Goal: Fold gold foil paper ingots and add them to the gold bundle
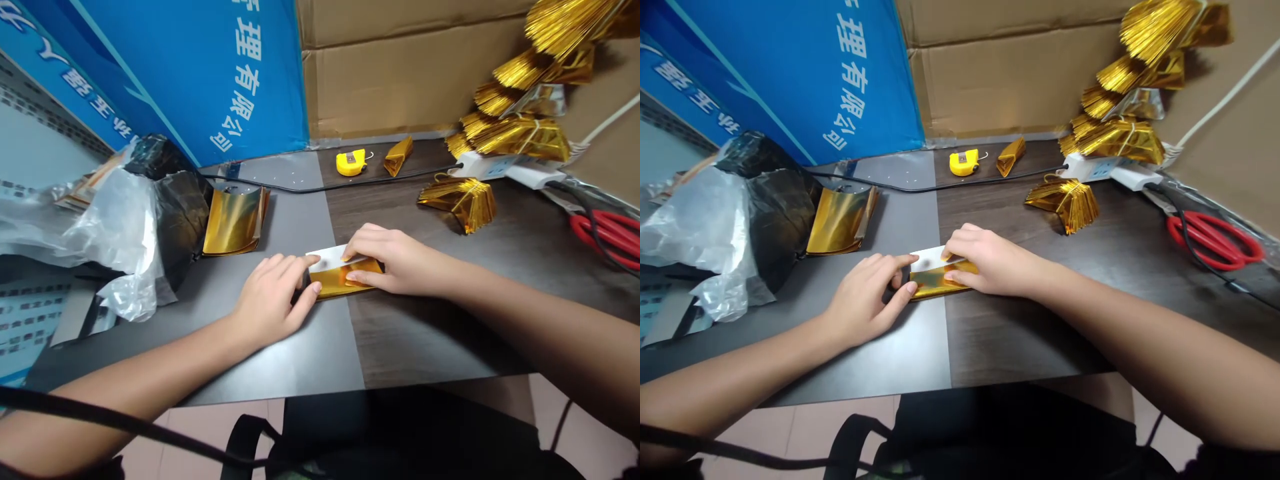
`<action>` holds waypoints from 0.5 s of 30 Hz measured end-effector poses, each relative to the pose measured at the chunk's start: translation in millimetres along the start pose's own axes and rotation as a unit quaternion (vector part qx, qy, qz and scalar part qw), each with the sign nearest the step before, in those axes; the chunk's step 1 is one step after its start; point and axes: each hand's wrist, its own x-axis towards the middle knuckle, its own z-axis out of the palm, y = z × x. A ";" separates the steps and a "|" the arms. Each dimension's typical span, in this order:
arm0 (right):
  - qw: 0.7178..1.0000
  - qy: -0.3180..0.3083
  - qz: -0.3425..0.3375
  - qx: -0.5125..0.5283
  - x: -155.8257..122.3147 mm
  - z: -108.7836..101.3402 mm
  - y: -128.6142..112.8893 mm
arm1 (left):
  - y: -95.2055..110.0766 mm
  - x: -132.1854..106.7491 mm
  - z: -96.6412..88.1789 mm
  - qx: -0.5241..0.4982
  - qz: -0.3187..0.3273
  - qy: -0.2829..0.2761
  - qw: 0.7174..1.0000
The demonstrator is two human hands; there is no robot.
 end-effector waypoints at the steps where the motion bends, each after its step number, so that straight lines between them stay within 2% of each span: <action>1: 1.000 0.002 -0.002 -0.003 -0.3 1.7 0.9 | -0.9 -0.7 -0.5 0.005 0.011 0.019 1.000; 3: 1.000 0.006 -0.013 -0.015 -0.3 4.8 2.8 | -2.1 -1.1 -2.0 0.001 0.034 0.039 0.999; 9: 0.998 0.038 -0.036 -0.040 1.9 9.1 5.0 | -4.1 -2.4 -4.8 -0.050 0.092 0.038 0.994; 15: 0.997 0.053 -0.036 -0.053 3.1 10.1 4.0 | -3.7 -5.9 -6.0 -0.081 0.131 -0.012 0.988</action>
